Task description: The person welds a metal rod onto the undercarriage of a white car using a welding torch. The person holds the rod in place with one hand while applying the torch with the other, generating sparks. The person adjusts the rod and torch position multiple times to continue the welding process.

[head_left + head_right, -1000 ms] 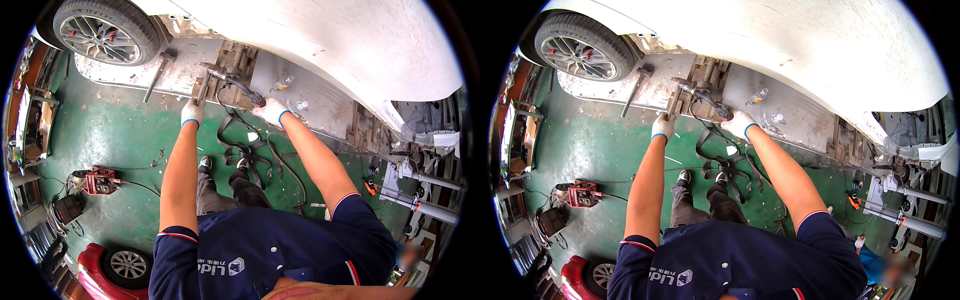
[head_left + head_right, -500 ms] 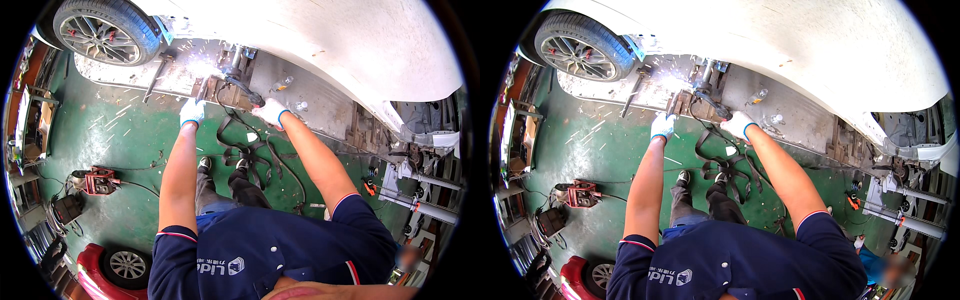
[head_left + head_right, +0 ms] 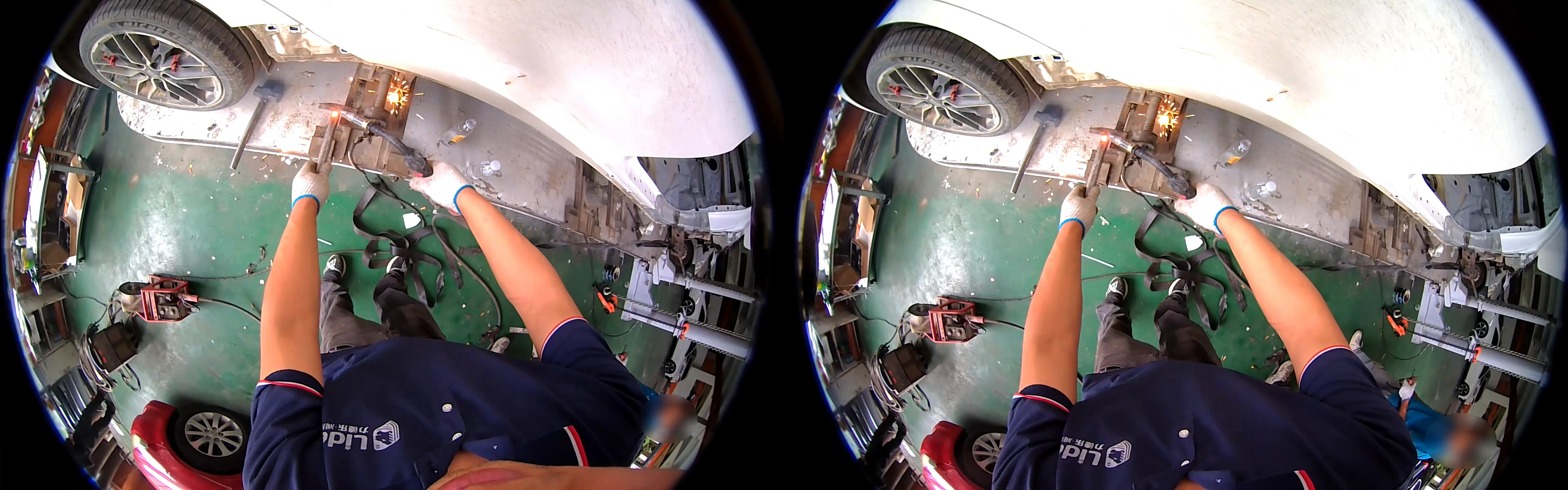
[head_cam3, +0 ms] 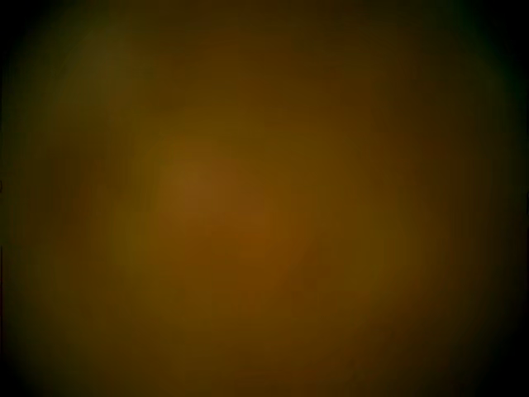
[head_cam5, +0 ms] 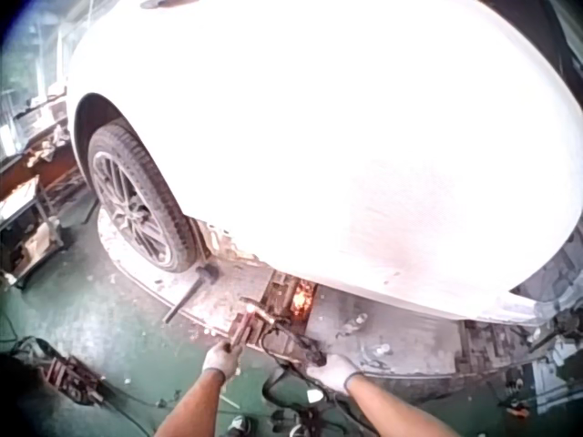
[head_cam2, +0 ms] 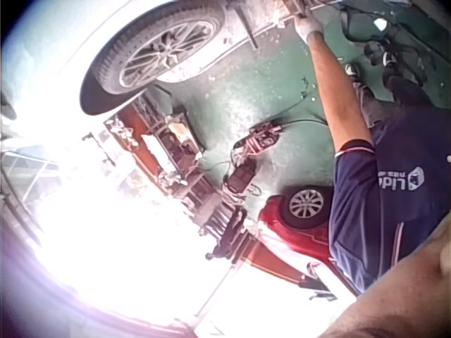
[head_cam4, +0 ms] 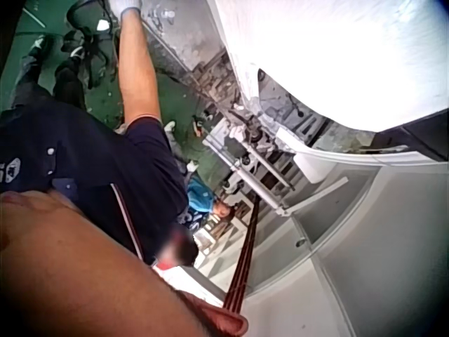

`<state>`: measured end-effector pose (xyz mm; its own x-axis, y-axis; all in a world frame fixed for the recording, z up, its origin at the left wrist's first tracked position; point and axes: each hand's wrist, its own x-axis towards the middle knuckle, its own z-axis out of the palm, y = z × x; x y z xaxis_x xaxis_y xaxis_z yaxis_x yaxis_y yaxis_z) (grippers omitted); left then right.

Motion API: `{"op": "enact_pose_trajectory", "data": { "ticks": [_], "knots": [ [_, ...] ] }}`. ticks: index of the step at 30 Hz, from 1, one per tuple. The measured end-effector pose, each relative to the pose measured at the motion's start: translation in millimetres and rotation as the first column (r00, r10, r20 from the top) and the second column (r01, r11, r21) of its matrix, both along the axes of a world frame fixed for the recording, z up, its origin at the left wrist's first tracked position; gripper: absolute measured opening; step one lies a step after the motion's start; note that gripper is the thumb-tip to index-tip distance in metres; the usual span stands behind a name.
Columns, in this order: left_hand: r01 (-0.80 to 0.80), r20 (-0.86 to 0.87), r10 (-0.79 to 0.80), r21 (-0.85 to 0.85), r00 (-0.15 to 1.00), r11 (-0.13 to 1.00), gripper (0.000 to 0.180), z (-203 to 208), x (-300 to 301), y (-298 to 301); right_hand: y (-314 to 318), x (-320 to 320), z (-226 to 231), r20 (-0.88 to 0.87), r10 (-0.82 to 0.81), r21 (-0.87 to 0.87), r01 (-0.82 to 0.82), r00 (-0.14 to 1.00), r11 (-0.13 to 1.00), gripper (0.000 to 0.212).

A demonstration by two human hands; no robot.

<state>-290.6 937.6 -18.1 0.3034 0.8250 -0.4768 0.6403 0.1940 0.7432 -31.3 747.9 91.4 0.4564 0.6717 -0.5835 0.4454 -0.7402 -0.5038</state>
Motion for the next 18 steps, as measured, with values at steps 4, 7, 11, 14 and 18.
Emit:
{"op": "enact_pose_trajectory", "data": {
  "ticks": [4,7,11,14,18],
  "knots": [
    [0.017,-0.012,-0.017,0.025,1.000,1.000,0.048,1.2,-1.6,-3.2,7.1,-7.2,10.1,-0.057,-0.037,-0.081,0.032,0.998,0.996,0.055],
    [0.006,0.013,-0.007,0.084,1.000,0.996,0.048,-2.8,-0.3,-2.8,8.5,1.9,-5.6,-0.021,0.024,-0.091,-0.025,1.000,0.996,0.056],
    [0.045,-0.056,-0.034,0.228,0.998,0.972,0.048,0.9,1.4,-6.6,8.6,4.8,-14.7,0.015,0.039,-0.064,-0.038,0.999,0.997,0.056],
    [0.011,-0.013,-0.009,0.186,1.000,0.983,0.045,-9.8,-1.2,-5.5,12.2,0.9,-4.5,0.012,0.065,-0.064,-0.064,0.998,0.996,0.054],
    [-0.020,0.035,0.016,0.132,0.999,0.991,0.040,-25.3,-1.6,-0.5,13.4,-0.1,1.8,-0.023,0.064,-0.045,-0.065,0.998,0.997,0.053]
  ]
}}
